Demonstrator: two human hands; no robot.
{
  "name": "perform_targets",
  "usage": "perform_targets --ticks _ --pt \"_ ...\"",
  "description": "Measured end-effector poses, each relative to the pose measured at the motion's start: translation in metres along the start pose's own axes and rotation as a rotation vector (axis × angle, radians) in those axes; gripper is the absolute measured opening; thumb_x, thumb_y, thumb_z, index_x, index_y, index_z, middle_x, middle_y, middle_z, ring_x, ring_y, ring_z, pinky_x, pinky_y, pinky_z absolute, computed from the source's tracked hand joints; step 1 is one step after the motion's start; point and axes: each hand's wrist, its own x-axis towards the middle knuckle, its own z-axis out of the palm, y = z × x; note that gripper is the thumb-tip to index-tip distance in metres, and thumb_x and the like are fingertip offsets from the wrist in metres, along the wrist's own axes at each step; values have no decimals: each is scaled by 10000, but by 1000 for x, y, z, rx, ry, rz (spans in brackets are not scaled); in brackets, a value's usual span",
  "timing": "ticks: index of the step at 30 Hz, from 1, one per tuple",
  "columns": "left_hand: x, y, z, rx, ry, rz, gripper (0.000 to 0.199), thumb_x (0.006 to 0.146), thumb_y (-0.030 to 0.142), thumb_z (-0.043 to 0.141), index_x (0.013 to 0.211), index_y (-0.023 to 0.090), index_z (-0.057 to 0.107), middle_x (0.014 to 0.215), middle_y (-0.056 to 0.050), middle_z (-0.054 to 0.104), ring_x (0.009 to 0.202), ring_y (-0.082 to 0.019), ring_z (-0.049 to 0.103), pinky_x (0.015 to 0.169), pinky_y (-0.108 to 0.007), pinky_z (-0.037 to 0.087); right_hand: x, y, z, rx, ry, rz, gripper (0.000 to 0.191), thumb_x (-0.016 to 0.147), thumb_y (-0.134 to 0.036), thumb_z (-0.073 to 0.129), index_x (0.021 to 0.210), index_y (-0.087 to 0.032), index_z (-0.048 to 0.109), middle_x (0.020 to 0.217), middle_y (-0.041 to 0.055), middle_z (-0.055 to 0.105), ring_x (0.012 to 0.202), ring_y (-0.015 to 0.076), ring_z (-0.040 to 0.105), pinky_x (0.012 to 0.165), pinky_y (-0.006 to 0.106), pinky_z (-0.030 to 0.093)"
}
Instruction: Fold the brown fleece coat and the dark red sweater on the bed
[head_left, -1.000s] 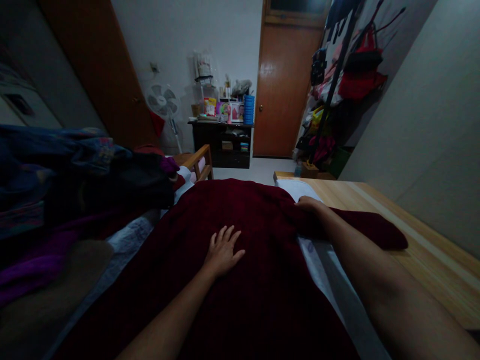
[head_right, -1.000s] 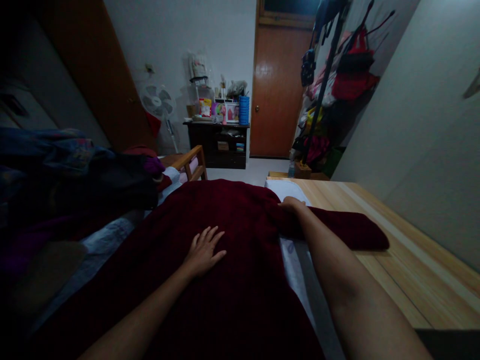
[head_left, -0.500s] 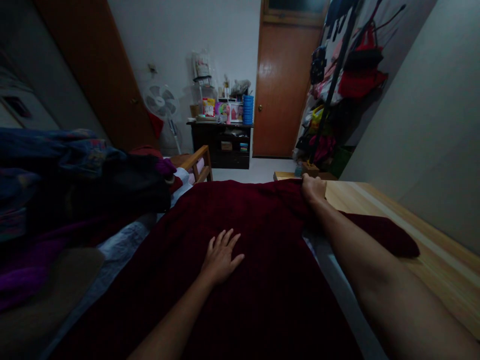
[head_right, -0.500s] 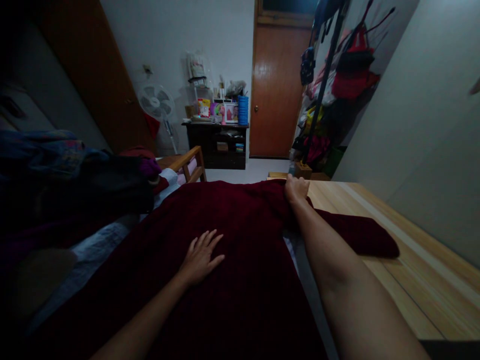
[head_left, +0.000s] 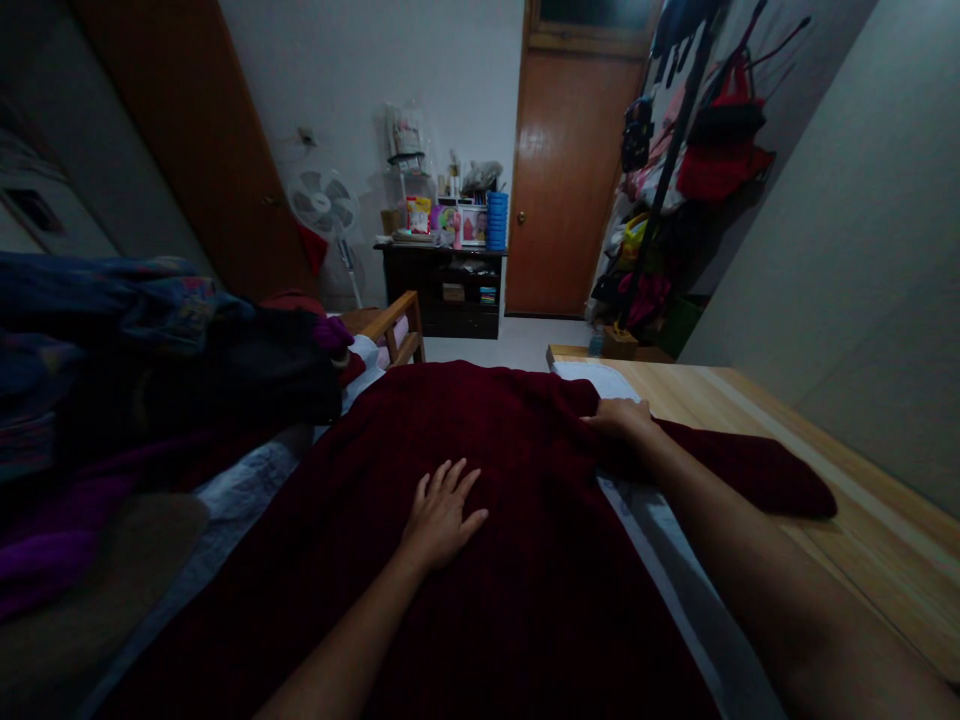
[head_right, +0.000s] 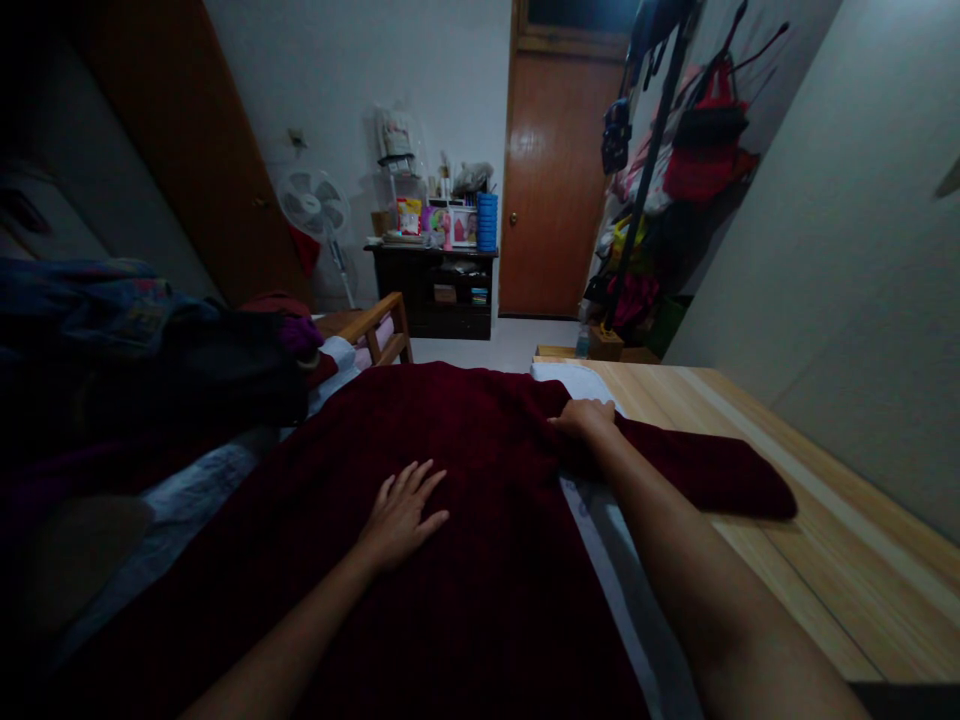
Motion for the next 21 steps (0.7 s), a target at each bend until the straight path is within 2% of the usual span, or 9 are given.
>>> perform_targets --ticks 5,8,10,13,15,17,21 --pt "-1 1 0 3 13 4 601 897 493 496 1457 304 390 1579 -33 298 1460 -281 200 1171 -528 159 -11 2 15 -66 -34 -94 371 896 -426 506 1083 -154 677 1164 194 669 1089 350 600 982 565 316" --pt "-1 0 -1 -9 12 2 587 901 477 497 1453 302 400 1574 -31 309 1456 -281 208 1170 -531 160 -15 7 3 -60 6 -134 297 926 -306 440 1067 -170 664 1129 169 684 1051 320 614 982 549 309" --pt "-1 0 -1 -20 16 0 569 900 465 503 1440 304 423 1561 -30 334 1439 -284 240 1168 -524 176 -18 13 -15 -63 87 -114 312 940 -271 392 1109 -174 635 1155 177 666 1073 326 593 962 535 319" --pt "-1 1 -3 -37 33 0 565 885 464 525 1422 301 455 1537 -36 373 1401 -297 299 1161 -505 212 -17 25 -39 -47 292 -40 344 965 -279 332 1146 -177 606 1196 198 629 1107 340 542 919 509 336" --pt "-1 4 -7 -50 30 -4 589 869 460 546 1425 287 454 1533 -50 376 1387 -305 316 1156 -497 231 -13 33 -44 -31 409 17 361 978 -285 315 1161 -164 602 1209 206 607 1124 341 508 905 491 335" --pt "-4 10 -12 -70 -10 12 617 851 456 567 1428 272 450 1537 -64 369 1392 -313 309 1154 -502 239 -7 38 -35 -23 452 70 368 981 -249 311 1148 -138 620 1189 217 600 1122 333 493 891 470 337" --pt "-19 22 -27 -126 -185 131 696 791 475 631 1431 281 442 1564 -73 322 1441 -335 225 1166 -558 173 1 38 -1 -18 400 140 396 956 -157 295 1086 -99 665 1133 239 595 1073 324 509 850 434 364"
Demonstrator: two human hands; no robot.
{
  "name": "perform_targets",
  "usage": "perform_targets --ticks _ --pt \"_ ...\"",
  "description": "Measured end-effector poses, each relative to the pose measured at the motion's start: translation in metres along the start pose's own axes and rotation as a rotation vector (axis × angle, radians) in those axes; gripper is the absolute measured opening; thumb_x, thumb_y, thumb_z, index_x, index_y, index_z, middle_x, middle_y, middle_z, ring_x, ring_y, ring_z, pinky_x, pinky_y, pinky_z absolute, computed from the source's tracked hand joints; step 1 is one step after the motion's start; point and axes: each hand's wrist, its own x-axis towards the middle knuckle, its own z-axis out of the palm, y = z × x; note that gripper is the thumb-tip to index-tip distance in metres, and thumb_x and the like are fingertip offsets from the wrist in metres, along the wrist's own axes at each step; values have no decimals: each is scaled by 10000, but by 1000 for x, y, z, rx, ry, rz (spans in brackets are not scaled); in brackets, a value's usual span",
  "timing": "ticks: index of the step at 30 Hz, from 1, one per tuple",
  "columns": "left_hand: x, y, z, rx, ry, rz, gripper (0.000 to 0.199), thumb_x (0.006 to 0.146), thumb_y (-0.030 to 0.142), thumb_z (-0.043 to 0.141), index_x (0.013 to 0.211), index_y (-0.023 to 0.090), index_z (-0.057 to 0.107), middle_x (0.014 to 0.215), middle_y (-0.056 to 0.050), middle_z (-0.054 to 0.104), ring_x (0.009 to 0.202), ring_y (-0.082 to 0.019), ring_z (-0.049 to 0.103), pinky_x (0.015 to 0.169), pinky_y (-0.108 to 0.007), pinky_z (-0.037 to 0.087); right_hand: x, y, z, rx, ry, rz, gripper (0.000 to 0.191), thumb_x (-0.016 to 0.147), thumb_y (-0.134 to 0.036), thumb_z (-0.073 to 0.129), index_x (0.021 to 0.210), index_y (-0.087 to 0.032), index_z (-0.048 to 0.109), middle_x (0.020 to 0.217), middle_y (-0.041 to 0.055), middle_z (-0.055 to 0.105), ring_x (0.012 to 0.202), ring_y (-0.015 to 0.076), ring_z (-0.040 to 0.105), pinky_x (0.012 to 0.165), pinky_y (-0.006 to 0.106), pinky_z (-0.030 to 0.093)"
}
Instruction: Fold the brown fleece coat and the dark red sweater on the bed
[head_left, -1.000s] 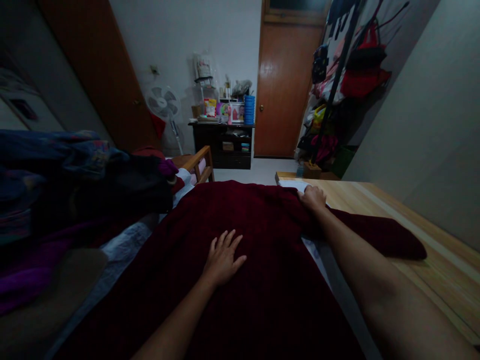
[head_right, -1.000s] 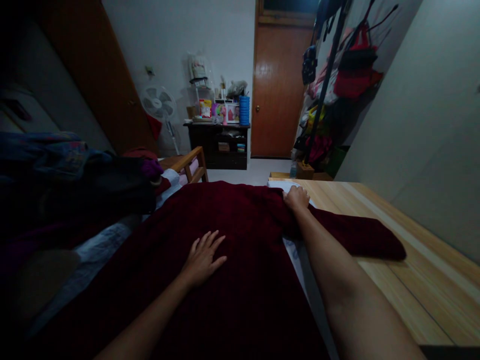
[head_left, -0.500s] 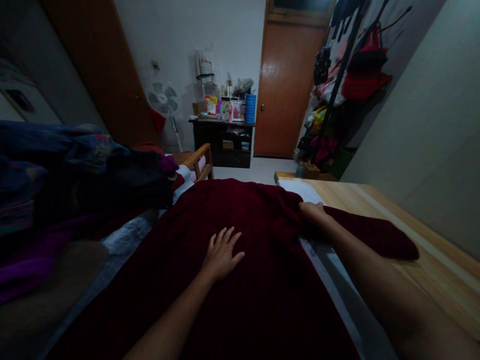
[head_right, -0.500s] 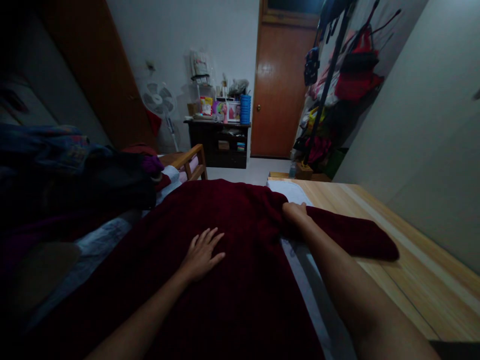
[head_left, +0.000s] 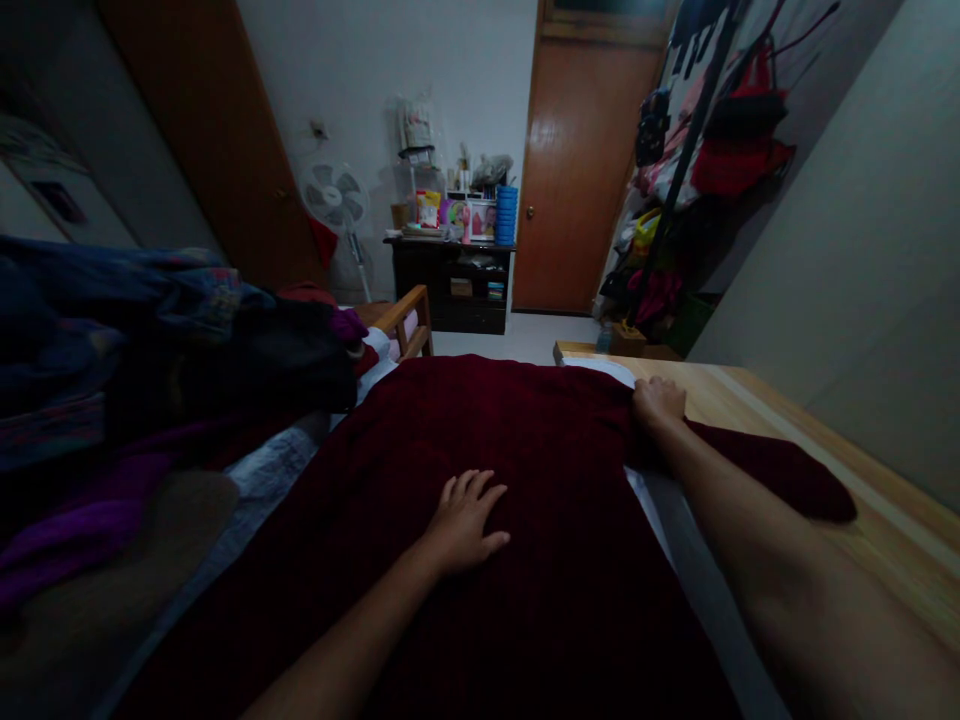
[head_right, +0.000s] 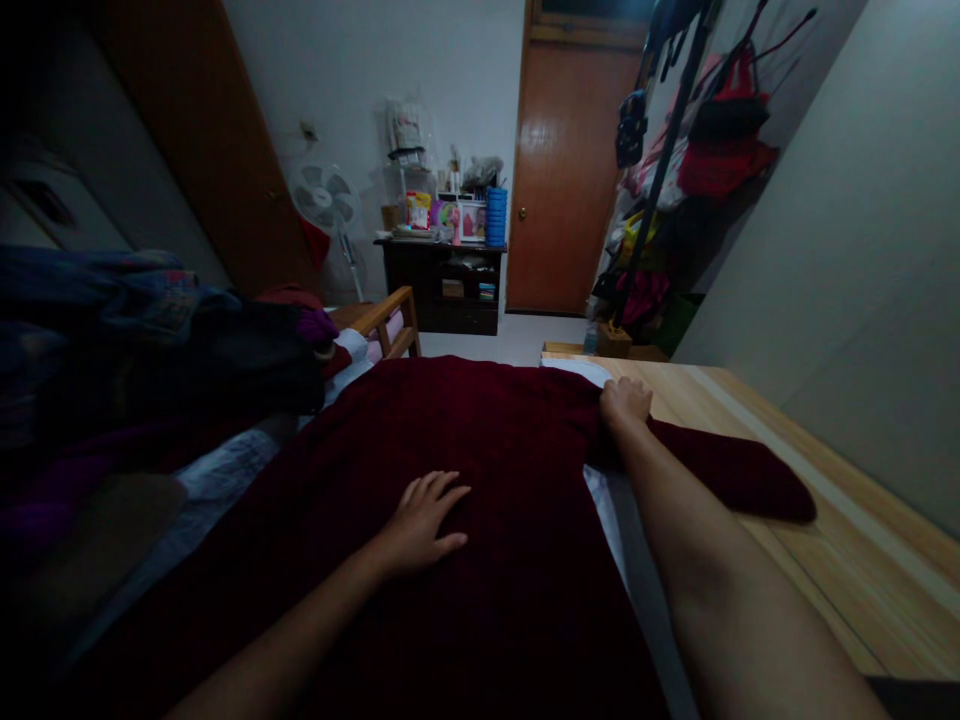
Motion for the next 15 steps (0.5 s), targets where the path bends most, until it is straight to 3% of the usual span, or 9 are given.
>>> perform_targets --ticks 3,6,8,10,12,15 --pt "-21 9 -6 -35 -115 80 771 734 484 687 1439 310 428 1573 -67 304 1457 -356 182 1163 -602 123 -12 -7 8 2 60 17 368 940 -178 336 1120 -90 645 1169 236 564 1089 343 491 864 437 375" --pt "-44 14 -5 -60 -168 128 820 689 485 733 1435 332 429 1576 -61 298 1461 -367 163 1162 -615 114 -27 -14 2 70 145 -160 341 933 -322 432 1132 -133 634 1198 189 551 1110 323 474 915 411 369" --pt "-57 17 0 -63 -170 147 843 677 473 750 1441 347 417 1583 -56 282 1463 -368 152 1165 -618 105 -37 -14 0 133 63 -369 348 928 -400 450 1106 -179 650 1182 140 571 1082 277 494 921 366 371" --pt "-66 20 5 -56 -148 160 833 698 452 740 1451 361 396 1591 -49 261 1467 -362 140 1166 -621 92 -46 -9 3 144 -73 -470 337 931 -393 440 1097 -211 670 1172 107 595 1059 253 513 905 347 375" --pt "-72 24 9 -50 -133 165 800 730 434 715 1456 365 386 1595 -45 253 1472 -351 126 1166 -621 82 -52 -1 7 100 -154 -413 340 934 -323 416 1128 -219 675 1196 104 605 1070 261 520 894 361 376" --pt "-76 27 6 -54 -161 166 774 736 411 711 1445 345 410 1591 -50 264 1476 -336 123 1172 -605 72 -61 10 6 42 -141 -286 363 922 -239 402 1169 -224 667 1288 106 579 1141 287 499 918 386 366"
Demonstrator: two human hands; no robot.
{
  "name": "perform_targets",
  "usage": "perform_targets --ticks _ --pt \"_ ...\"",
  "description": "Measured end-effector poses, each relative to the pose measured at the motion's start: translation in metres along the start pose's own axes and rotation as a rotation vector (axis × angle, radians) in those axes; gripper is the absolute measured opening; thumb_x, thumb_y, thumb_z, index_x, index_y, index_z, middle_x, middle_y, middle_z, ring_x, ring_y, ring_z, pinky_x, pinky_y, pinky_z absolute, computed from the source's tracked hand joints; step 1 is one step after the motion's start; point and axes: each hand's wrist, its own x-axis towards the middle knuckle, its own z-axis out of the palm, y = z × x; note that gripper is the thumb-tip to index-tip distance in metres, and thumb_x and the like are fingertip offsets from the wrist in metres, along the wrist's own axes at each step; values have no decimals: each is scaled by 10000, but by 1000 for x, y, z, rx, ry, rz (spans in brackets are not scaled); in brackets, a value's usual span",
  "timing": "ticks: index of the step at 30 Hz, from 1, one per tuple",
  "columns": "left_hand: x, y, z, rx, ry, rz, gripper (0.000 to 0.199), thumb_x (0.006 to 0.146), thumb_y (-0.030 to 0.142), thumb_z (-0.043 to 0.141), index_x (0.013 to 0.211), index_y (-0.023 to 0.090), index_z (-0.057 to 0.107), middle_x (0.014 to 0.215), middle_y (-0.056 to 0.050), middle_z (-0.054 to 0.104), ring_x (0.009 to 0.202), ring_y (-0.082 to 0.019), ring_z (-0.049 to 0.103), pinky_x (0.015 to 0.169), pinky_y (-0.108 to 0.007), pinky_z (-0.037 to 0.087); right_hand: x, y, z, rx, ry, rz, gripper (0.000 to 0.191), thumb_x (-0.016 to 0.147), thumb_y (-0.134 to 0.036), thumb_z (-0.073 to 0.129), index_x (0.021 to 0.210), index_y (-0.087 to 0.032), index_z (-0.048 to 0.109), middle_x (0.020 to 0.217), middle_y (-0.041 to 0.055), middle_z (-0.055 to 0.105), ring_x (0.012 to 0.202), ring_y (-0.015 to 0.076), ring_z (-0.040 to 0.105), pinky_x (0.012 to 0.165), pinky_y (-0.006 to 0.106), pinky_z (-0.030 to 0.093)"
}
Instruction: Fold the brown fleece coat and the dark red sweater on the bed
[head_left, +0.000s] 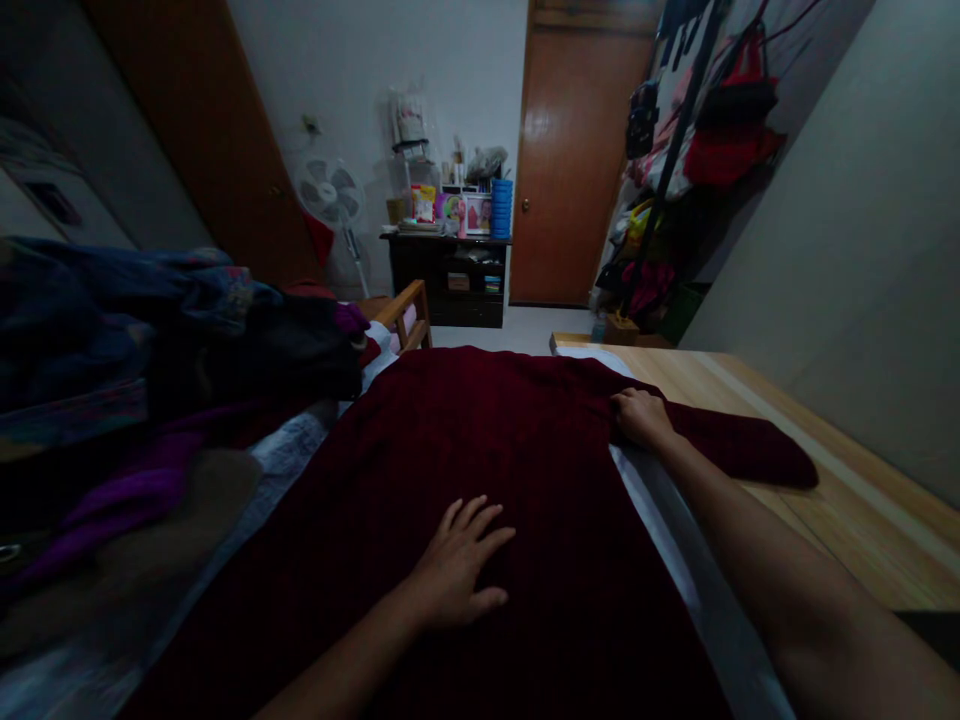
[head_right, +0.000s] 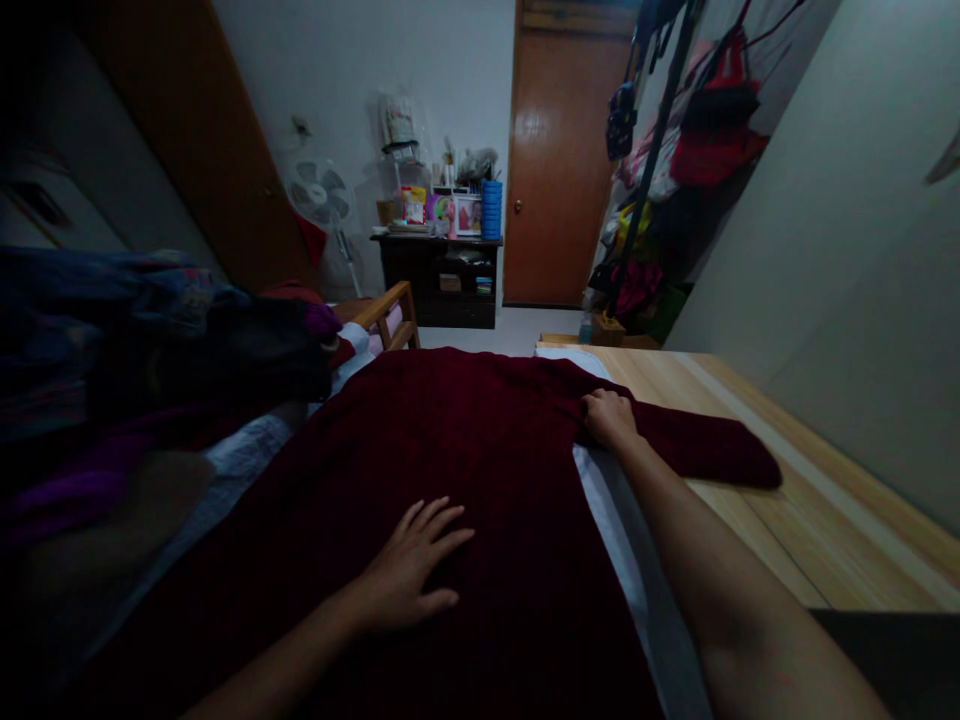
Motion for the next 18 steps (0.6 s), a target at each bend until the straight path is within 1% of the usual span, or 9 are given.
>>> perform_targets --ticks 2,4,7,9,10,12,14,16,18 --pt "-5 2 -6 -17 -37 4 749 734 394 712 1428 324 441 1582 -55 287 1474 -322 144 1179 -584 85 -12 -2 -7 -9 71 31 355 915 -253 424 1179 -225 660 1334 110 553 1180 307 478 930 390 366" --pt "-13 4 -13 -38 -53 -2 705 745 380 700 1407 303 472 1567 -61 320 1470 -311 174 1182 -568 107 -27 -12 -15 34 94 59 344 923 -298 424 1147 -202 666 1272 133 592 1137 298 521 896 366 392" --pt "-34 7 -20 -56 -56 -31 682 737 372 707 1383 299 501 1549 -63 357 1465 -311 195 1181 -568 115 -53 -32 -19 160 -60 98 438 945 -471 378 1001 -174 695 1045 150 686 969 276 625 787 333 438" --pt "-50 7 -21 -57 -79 -46 730 697 378 745 1381 311 501 1556 -57 345 1467 -315 187 1181 -570 107 -67 -43 -14 215 -173 106 495 904 -580 421 950 -172 698 988 148 706 918 282 654 742 327 450" --pt "-58 8 -20 -55 -90 -51 761 677 382 761 1386 316 493 1564 -55 328 1468 -315 180 1181 -569 104 -73 -46 -10 235 -197 97 462 880 -571 479 953 -169 695 997 148 710 920 283 659 736 321 453" --pt "-73 7 -17 -54 -97 -59 810 653 393 780 1400 327 472 1578 -53 296 1471 -314 172 1180 -571 102 -80 -48 -2 322 -190 66 323 851 -436 570 975 -160 686 1032 138 712 933 261 661 739 291 454" --pt "-86 7 -14 -62 -92 -66 833 656 403 778 1417 335 446 1586 -57 275 1472 -310 169 1176 -574 108 -83 -44 3 499 -144 77 249 855 -327 551 981 -150 673 1018 114 718 909 228 660 720 262 457" --pt "-97 7 -11 -84 -102 -76 864 653 428 779 1434 336 421 1591 -66 261 1473 -309 165 1174 -573 117 -85 -39 5 662 -89 165 261 866 -327 516 967 -135 661 961 99 717 853 215 656 672 255 459" --pt "-105 8 -9 -101 -118 -78 932 624 480 792 1453 332 391 1599 -80 234 1476 -316 145 1172 -572 116 -88 -37 4 723 -36 266 270 858 -330 510 961 -122 649 936 100 706 832 215 646 649 256 455"
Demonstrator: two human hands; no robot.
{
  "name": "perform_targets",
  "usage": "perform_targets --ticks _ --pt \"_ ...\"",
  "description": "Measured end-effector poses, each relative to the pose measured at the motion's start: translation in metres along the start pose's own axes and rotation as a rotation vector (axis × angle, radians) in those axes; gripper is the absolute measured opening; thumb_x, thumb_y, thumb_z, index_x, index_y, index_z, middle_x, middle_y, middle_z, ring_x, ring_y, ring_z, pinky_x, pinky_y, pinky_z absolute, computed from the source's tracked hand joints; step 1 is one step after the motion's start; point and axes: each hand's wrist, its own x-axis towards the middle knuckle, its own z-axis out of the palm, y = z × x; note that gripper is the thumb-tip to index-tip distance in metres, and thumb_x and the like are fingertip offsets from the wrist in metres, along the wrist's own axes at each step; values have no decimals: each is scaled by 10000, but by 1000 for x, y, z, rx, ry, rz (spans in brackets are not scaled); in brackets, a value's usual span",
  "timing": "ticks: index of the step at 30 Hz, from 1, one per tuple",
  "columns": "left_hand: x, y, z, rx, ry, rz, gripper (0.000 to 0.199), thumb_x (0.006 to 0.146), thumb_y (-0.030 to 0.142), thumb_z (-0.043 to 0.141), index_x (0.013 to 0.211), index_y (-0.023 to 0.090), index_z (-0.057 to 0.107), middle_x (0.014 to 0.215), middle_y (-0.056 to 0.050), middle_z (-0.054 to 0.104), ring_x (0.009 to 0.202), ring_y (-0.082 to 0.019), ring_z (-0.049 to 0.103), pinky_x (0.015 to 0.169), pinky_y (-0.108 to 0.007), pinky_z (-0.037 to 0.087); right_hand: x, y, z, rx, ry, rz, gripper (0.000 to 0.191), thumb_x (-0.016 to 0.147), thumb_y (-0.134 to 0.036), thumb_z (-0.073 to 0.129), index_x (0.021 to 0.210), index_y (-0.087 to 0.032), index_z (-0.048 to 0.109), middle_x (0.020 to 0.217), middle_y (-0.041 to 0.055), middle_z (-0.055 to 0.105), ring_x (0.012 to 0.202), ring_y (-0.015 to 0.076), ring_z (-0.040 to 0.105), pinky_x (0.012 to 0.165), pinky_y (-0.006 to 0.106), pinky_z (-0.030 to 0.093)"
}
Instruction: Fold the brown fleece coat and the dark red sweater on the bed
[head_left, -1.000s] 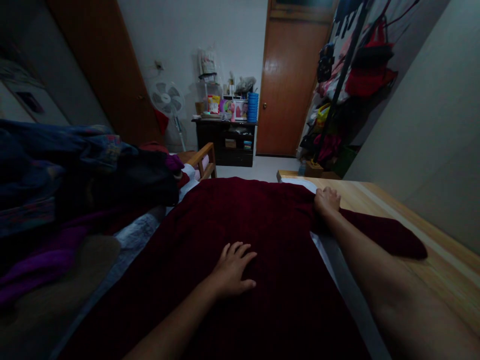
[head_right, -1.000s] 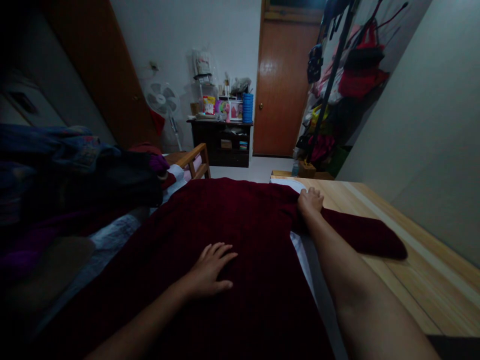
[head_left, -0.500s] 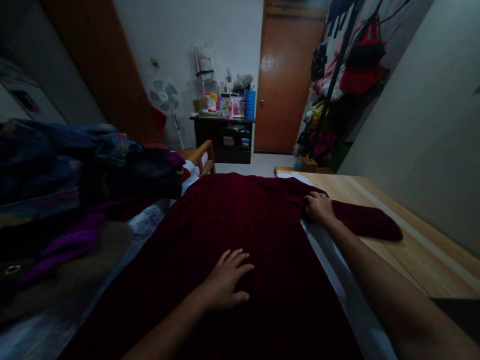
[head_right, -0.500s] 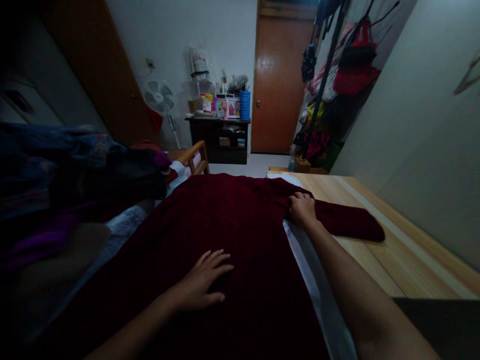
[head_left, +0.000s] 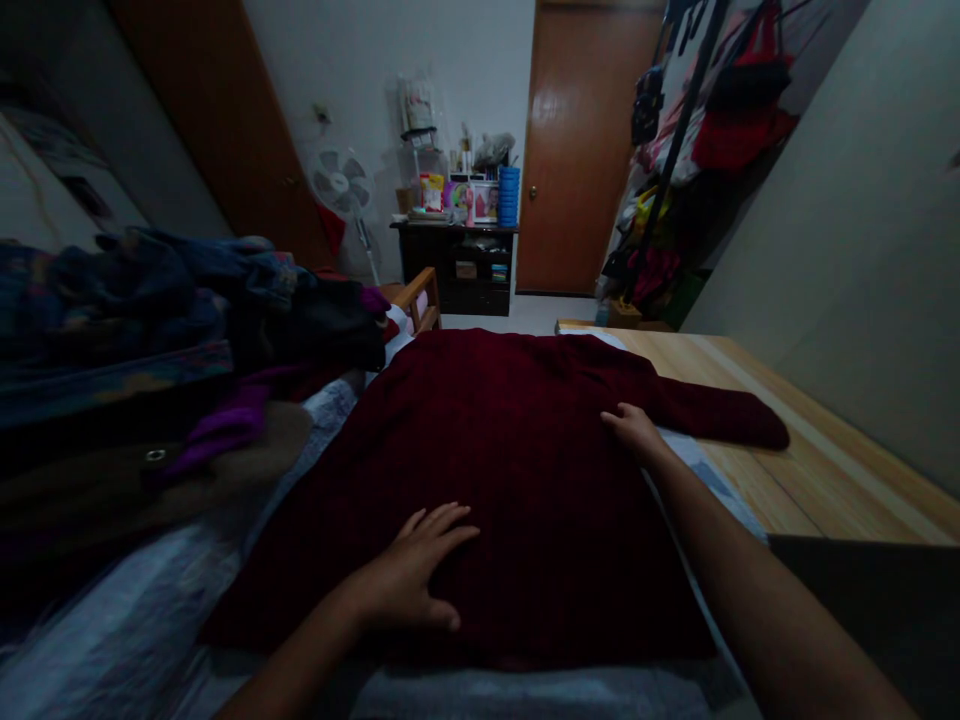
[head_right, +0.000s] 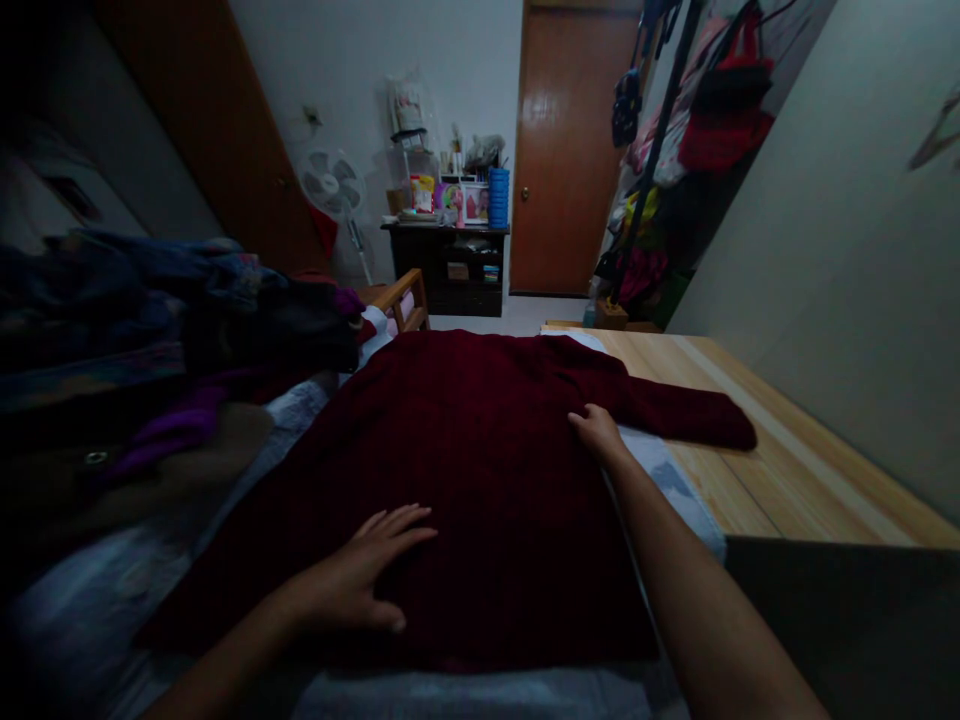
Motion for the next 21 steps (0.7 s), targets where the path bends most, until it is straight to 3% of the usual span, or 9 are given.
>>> perform_targets --ticks 3,8,12,15,18,21 --pt "-8 1 6 20 -30 6 1087 547 547 813 1490 319 323 1616 -104 153 1481 -339 90 1166 -587 90 -12 -1 -1 29 29 44 259 842 -304 531 1005 -123 621 973 110 692 851 211 642 656 252 460" --pt "-16 5 17 94 -23 20 1099 543 455 818 1499 327 292 1623 -94 127 1478 -340 109 1165 -577 93 -50 1 2 100 -133 -43 458 789 -344 646 1191 -160 525 1086 115 679 901 233 657 707 287 504" --pt "-23 8 17 117 25 14 958 613 369 777 1469 336 348 1596 -75 241 1450 -327 227 1145 -557 188 -74 8 -3 -54 -188 -143 651 735 -245 687 1326 -160 429 1186 134 652 1023 265 638 833 321 493" --pt "-27 8 14 115 66 16 759 673 389 746 1380 324 476 1531 -62 385 1393 -305 349 1101 -509 292 -83 14 -8 -114 -155 -163 615 764 -225 650 1335 -163 429 1212 138 644 1055 261 631 869 316 476" --pt "-28 8 15 80 134 69 318 847 326 597 1158 287 650 1325 -39 611 1229 -234 542 1030 -402 375 -89 18 -9 -162 -73 -104 516 817 -269 605 1302 -167 465 1159 144 667 1022 271 646 846 326 479" --pt "-26 8 21 43 201 102 240 924 276 495 1061 245 690 1104 -34 721 1056 -194 642 959 -345 413 -96 19 -7 -227 -29 -53 519 836 -328 594 1311 -165 463 1093 153 688 978 292 661 813 346 485"
